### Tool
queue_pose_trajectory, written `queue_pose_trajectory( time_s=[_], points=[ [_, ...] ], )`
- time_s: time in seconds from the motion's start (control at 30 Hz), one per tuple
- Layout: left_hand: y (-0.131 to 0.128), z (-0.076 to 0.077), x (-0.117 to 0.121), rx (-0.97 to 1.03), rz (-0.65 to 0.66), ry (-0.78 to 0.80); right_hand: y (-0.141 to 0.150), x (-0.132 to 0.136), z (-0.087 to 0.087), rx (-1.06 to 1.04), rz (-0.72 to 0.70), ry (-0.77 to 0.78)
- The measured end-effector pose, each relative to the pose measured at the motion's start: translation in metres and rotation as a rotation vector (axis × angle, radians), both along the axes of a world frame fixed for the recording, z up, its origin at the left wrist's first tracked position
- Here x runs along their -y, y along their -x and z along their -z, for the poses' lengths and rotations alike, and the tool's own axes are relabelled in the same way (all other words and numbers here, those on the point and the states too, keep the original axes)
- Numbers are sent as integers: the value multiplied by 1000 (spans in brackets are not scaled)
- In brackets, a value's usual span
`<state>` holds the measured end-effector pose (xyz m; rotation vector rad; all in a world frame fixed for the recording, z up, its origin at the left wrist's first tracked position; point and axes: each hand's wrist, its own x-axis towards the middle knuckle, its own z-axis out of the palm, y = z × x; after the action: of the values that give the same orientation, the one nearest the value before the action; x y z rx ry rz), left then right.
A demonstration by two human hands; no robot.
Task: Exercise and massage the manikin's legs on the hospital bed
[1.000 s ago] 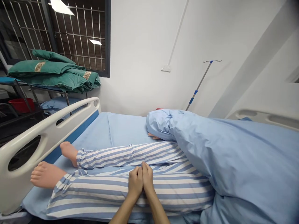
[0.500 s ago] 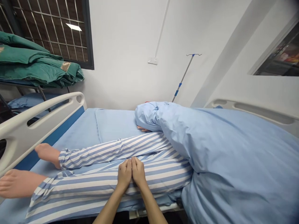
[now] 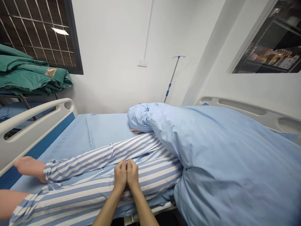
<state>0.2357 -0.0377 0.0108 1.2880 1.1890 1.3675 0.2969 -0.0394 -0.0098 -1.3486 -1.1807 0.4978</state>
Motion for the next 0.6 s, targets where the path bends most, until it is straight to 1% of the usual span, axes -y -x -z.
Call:
queue_pose_trajectory(
  time_s=[0.1,0.17,0.23,0.37,0.43,0.5,0.6],
  points=[
    [4,19,4,-77,-4,1,1,0,0,9,-11,18],
    [5,25,6,-106,1,-3,1,0,-1,7,-17,22],
    [5,25,7,-117,-8,8,2,0,0,8,-13,29],
    [6,22,5,-117,-19,11,2,-2,-1,8,-26,48],
    [7,21,5,-114,-20,11,1,-3,-7,33,-43,76],
    [7,21,4,-104,-15,9,-1,-2,-19,106,-70,97],
    [7,22,3,-91,-9,0,-4,3,-37,222,-116,76]
  ],
)
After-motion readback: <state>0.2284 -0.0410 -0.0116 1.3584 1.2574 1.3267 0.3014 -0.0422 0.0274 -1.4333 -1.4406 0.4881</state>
